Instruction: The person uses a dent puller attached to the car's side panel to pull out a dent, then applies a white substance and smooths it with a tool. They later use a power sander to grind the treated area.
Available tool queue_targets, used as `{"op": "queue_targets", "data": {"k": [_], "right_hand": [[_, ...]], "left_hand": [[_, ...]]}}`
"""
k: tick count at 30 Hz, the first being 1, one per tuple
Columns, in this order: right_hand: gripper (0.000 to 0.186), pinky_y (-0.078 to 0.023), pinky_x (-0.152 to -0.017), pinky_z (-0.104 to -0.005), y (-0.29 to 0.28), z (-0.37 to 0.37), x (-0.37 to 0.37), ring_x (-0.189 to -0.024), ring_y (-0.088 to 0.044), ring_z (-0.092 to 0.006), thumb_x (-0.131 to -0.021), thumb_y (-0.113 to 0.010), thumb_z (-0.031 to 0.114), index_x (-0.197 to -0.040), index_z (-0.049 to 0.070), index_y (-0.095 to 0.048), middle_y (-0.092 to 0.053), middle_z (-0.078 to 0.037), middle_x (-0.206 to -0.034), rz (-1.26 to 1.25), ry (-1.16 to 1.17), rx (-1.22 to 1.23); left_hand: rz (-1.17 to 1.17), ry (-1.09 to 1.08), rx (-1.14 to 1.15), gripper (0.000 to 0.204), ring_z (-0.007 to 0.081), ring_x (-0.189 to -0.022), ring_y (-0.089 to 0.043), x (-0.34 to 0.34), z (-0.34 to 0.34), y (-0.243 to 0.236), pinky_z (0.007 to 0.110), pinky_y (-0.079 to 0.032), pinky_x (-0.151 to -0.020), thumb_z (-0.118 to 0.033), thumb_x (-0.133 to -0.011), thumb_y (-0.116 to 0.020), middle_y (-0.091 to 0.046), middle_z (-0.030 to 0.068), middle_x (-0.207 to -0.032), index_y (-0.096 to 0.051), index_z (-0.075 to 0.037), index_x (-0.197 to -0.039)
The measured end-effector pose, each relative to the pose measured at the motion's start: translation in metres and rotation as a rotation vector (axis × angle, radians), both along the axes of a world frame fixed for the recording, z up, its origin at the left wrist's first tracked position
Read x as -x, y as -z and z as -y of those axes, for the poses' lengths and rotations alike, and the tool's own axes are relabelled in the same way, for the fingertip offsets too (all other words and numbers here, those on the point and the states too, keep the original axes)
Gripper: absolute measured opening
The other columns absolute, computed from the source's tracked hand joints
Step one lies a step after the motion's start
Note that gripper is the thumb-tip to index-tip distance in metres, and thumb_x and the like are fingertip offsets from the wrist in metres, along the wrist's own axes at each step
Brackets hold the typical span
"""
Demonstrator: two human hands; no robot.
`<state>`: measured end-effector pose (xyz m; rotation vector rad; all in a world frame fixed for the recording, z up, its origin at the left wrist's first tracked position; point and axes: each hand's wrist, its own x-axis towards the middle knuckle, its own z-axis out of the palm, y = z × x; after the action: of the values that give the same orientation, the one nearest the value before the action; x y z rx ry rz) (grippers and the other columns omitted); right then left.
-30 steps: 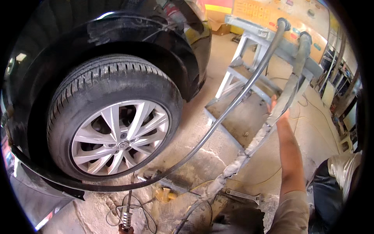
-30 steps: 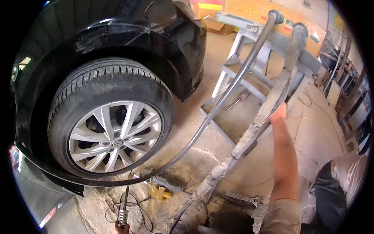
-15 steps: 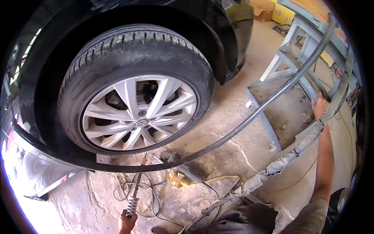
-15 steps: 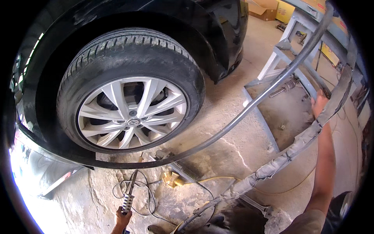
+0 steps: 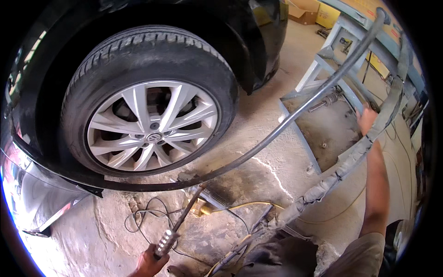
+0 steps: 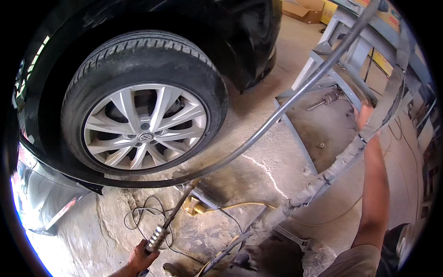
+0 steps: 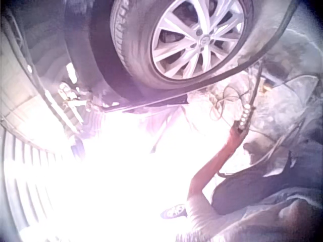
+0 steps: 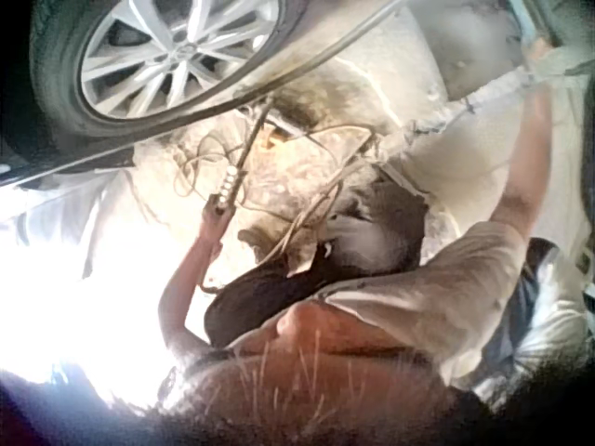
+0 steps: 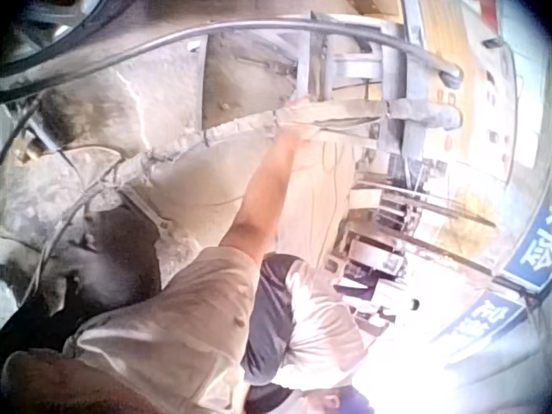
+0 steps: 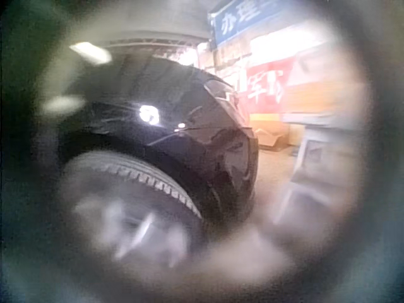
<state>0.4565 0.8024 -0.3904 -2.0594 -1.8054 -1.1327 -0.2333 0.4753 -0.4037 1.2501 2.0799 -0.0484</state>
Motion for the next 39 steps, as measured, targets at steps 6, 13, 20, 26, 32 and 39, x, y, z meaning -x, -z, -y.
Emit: {"op": "queue_targets", "data": {"k": [6,13,20,26,32,39], "right_hand": [[0.023,-0.051,-0.066,-0.0429,0.003,-0.001,-0.005,-0.072,-0.065,-0.0328,-0.081,-0.062,0.026,-0.088,0.004,-0.059,-0.064,-0.017,-0.072,0.021,0.054,-0.008],[0.025,-0.054,-0.063,-0.0390,-0.030,0.000,0.024,-0.069,-0.067,-0.0302,-0.074,-0.067,0.030,-0.075,0.004,-0.064,-0.067,-0.015,-0.075,-0.056,0.222,0.216],[0.012,-0.054,-0.056,-0.0369,-0.020,-0.039,0.019,-0.064,-0.068,-0.0262,-0.078,-0.057,0.016,-0.078,0.006,-0.062,-0.067,-0.013,-0.068,-0.043,0.170,0.106],[0.008,-0.055,-0.053,-0.0372,-0.013,-0.075,0.020,-0.063,-0.068,-0.0265,-0.077,-0.056,0.011,-0.081,0.005,-0.061,-0.066,-0.014,-0.066,-0.110,0.222,0.092],[0.009,-0.055,-0.055,-0.0368,-0.010,-0.103,0.017,-0.064,-0.068,-0.0280,-0.079,-0.058,0.013,-0.083,0.005,-0.056,-0.066,-0.015,-0.066,-0.143,0.235,0.101],[0.017,-0.054,-0.062,-0.0374,-0.020,-0.098,0.028,-0.076,-0.066,-0.0255,-0.078,-0.060,0.016,-0.090,0.006,-0.056,-0.066,-0.012,-0.082,-0.192,0.173,0.063]], "left_hand": [[0.136,0.127,-0.048,0.062,0.0349,-0.089,-0.064,-0.066,-0.086,0.058,0.042,-0.049,-0.078,-0.046,-0.075,-0.066,-0.065,0.0223,-0.090,-0.052,0.001,-0.112],[0.251,0.199,-0.104,0.068,0.0371,-0.105,-0.058,-0.161,-0.177,0.142,0.043,-0.045,-0.088,-0.054,-0.076,-0.060,-0.061,0.0275,-0.105,-0.056,0.005,-0.109],[0.430,0.059,0.113,0.058,0.0189,-0.063,-0.061,-0.232,-0.221,0.136,0.033,-0.049,-0.059,-0.049,-0.076,-0.066,-0.063,0.0126,-0.070,-0.059,0.005,-0.097],[0.417,0.047,0.091,0.055,0.0156,-0.058,-0.059,-0.257,-0.255,0.127,0.031,-0.048,-0.054,-0.047,-0.076,-0.068,-0.061,0.0094,-0.068,-0.059,0.003,-0.097],[0.352,0.047,0.012,0.054,0.0160,-0.059,-0.061,-0.253,-0.292,0.158,0.032,-0.049,-0.054,-0.047,-0.074,-0.068,-0.063,0.0100,-0.068,-0.061,0.002,-0.096],[0.410,0.076,-0.044,0.047,0.0159,-0.052,-0.058,-0.247,-0.311,0.180,0.031,-0.046,-0.049,-0.043,-0.075,-0.068,-0.060,0.0062,-0.062,-0.061,0.000,-0.091]]}}
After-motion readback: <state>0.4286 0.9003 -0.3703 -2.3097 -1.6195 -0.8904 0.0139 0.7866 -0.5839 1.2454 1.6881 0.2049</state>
